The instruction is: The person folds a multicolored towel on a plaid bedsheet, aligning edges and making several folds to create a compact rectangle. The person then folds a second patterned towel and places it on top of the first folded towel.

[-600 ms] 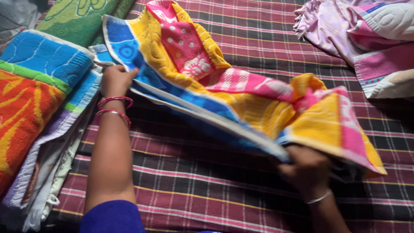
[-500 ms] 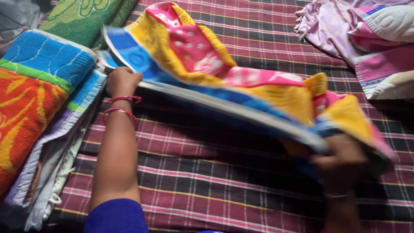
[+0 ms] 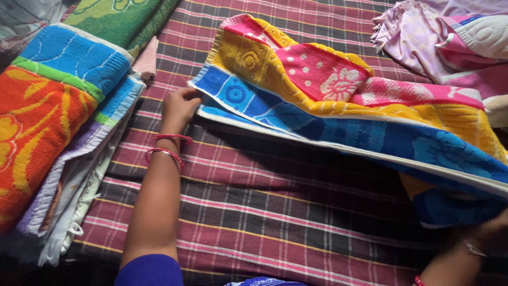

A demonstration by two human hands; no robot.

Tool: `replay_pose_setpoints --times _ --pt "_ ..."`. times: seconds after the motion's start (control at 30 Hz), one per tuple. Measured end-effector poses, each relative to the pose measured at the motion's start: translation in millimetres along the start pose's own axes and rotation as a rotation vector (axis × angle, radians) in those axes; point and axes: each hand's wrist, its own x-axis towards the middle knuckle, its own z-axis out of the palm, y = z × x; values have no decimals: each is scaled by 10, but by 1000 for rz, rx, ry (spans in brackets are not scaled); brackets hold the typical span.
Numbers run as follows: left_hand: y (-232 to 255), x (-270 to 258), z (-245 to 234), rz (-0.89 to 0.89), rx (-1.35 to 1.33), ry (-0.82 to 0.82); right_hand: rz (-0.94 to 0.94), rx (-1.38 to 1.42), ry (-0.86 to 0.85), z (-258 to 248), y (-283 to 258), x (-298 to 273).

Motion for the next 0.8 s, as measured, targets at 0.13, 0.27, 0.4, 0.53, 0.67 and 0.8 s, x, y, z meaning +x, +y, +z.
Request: replay_pose_setpoints --times 0.13,0.27,0.4,0.53,0.67,0.8 --pt "41 -120 -204 232 282 118 43 91 0 -72 85 65" --pt "197 -130 -147 383 524 21 43 104 12 -121 85 58" --pt "244 24 -59 565 811 -86 36 105 29 -128 63 84" --pt "235 192 8 803 776 -9 36 98 41 -140 76 55" --pt "219 170 15 689 859 -153 36 84 38 -123 115 -10" --pt "397 176 55 644 657 21 12 81 45 -80 105 29"
